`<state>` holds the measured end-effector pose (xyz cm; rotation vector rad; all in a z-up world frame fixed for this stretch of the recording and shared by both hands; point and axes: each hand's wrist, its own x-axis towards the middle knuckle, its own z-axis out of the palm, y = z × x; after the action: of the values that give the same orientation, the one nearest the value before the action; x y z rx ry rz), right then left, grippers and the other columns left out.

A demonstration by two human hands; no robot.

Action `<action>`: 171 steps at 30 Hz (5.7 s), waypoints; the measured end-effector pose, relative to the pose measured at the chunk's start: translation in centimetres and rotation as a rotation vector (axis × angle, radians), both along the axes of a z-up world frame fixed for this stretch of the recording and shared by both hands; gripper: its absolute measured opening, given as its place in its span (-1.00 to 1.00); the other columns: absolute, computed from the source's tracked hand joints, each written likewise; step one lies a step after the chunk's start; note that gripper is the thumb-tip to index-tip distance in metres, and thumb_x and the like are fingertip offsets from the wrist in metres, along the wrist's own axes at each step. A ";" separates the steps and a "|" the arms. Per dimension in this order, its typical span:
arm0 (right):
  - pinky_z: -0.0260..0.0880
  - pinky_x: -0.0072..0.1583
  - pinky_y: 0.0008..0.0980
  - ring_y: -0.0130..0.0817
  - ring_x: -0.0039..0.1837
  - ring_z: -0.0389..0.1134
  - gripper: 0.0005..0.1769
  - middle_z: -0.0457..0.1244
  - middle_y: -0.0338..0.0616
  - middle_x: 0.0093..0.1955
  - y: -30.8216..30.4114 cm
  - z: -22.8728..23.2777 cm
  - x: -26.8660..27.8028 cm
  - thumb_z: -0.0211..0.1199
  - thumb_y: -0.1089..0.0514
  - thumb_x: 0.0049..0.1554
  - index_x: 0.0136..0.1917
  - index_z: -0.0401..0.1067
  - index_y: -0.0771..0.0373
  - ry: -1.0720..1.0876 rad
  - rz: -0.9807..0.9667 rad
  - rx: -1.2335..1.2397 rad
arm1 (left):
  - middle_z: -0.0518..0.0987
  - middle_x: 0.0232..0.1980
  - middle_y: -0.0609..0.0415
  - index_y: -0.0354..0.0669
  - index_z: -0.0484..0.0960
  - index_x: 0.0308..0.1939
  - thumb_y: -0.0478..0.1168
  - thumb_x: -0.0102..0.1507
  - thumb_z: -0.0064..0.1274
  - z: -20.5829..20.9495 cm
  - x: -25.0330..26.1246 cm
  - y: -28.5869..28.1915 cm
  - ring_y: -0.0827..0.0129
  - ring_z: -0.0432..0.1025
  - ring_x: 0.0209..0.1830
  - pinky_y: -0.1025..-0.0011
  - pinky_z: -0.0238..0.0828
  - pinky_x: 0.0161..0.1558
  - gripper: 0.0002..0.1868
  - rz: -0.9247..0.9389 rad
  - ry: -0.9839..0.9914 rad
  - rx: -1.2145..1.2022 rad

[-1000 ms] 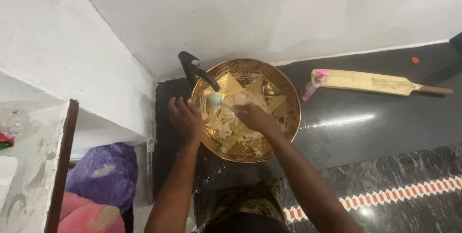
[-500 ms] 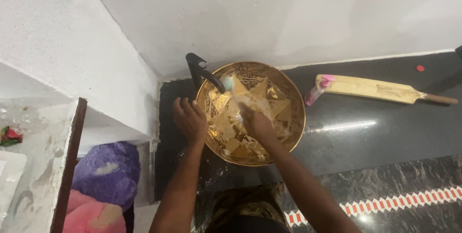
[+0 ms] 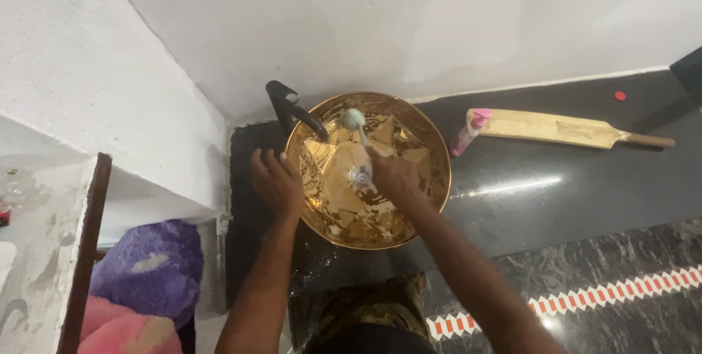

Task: The person cleans a gold-colored sink by hand using a brush and soap, scrubbing the interior surfaces and around the drain and faucet.

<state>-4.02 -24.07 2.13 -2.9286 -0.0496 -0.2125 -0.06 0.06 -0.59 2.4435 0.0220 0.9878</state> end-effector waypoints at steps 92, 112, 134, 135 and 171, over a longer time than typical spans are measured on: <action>0.39 -0.12 -0.17 -0.18 -0.15 0.43 -0.65 0.43 -0.04 -0.14 -14.0 11.8 2.6 0.16 -0.15 0.25 0.02 0.57 0.12 0.976 0.026 -0.220 | 0.36 0.36 -0.27 -0.32 0.46 0.21 -0.13 0.50 -0.08 -1.0 0.4 0.2 -0.14 0.34 0.33 -0.05 0.35 0.17 -0.67 -0.013 0.049 0.032; 0.56 0.10 -0.21 -0.27 0.00 0.53 -0.51 0.47 -0.08 0.03 -16.0 9.3 2.1 0.01 -0.24 0.30 0.32 0.51 -0.03 1.049 0.352 -0.133 | 0.41 0.30 -0.29 -0.35 0.50 0.17 -0.13 0.47 -0.04 -1.5 0.6 -0.1 -0.19 0.36 0.29 -0.04 0.34 0.23 -0.67 0.066 -0.005 -0.001; 0.37 0.31 -0.12 -0.15 0.24 0.49 -0.39 0.40 -0.09 0.26 -4.5 6.1 3.1 -0.12 -0.27 0.25 0.53 0.26 -0.29 0.893 0.350 0.015 | 0.42 0.26 -0.23 -0.33 0.49 0.15 -0.14 0.49 -0.02 -0.9 0.2 -0.8 -0.16 0.38 0.23 0.00 0.37 0.17 -0.70 0.143 -0.047 0.008; 0.32 0.35 -0.12 -0.13 0.32 0.39 -0.40 0.33 -0.10 0.34 -5.6 5.5 3.3 -0.06 -0.29 0.24 0.51 0.29 -0.23 0.849 0.467 0.032 | 0.42 0.26 -0.23 -0.33 0.49 0.15 -0.14 0.49 -0.02 -0.7 0.5 -0.8 -0.16 0.38 0.23 0.00 0.37 0.17 -0.70 0.145 -0.053 0.010; 0.43 -0.06 0.05 0.09 -0.10 0.45 -0.43 0.40 0.14 -0.15 -4.7 -2.1 -0.3 0.15 -0.13 0.19 0.41 0.38 0.10 0.274 0.490 0.317 | 0.46 0.20 -0.29 -0.39 0.52 0.10 -0.21 0.48 -0.10 -0.7 0.2 -0.9 -0.19 0.36 0.22 -0.01 0.28 0.25 -0.73 0.094 -0.014 -0.042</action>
<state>-4.33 -28.80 0.05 -2.5064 -0.6184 0.2350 0.18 -0.80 -1.29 2.4158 0.1520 1.0347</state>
